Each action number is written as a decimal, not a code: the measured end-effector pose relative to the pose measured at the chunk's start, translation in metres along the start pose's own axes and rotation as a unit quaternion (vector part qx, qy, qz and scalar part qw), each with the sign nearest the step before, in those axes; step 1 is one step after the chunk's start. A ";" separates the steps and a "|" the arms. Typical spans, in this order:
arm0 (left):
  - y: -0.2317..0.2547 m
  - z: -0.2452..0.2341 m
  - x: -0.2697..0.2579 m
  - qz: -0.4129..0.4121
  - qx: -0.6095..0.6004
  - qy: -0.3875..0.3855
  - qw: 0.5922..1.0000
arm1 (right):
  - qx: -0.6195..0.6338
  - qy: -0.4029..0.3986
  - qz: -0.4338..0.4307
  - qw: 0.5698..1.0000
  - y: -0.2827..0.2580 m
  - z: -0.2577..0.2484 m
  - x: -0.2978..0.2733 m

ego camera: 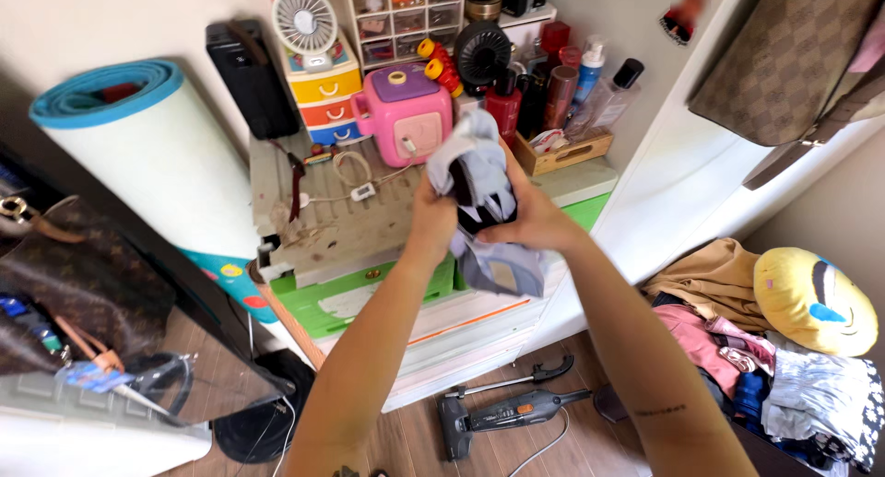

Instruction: The person rolls up a rug and a patterned mat, places the mats in a corner, gathers clothes from a pile, and puts the clothes into drawers and a closet.

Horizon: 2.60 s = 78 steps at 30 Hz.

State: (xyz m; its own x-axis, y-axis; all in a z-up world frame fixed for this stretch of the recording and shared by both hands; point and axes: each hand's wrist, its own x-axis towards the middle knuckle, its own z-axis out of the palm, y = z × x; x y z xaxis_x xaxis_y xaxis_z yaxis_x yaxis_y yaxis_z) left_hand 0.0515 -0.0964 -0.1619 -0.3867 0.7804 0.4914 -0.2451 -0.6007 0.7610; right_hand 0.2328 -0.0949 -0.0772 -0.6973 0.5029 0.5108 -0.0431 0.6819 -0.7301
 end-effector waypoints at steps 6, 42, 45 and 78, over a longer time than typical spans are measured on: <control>0.069 -0.035 0.012 -0.072 0.084 0.046 0.993 | 0.047 -0.027 0.125 0.991 0.028 -0.027 0.007; 0.158 -0.068 -0.148 0.121 0.598 -0.109 0.785 | -0.144 0.071 0.448 0.880 -0.026 0.020 -0.171; 0.130 -0.080 -0.172 0.014 0.434 -0.190 0.881 | -0.018 0.141 0.402 0.905 -0.052 0.059 -0.177; 0.072 0.045 -0.162 -0.215 -0.231 0.094 0.944 | 0.588 0.258 0.133 0.755 0.042 0.034 -0.118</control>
State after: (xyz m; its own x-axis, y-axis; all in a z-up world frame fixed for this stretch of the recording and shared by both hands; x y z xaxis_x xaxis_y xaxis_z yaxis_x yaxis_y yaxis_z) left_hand 0.1367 -0.2582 -0.1673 -0.3029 0.9510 0.0617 -0.7601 -0.2801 0.5863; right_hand 0.2892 -0.1435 -0.1839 -0.4359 0.8853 0.1618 -0.7673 -0.2717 -0.5809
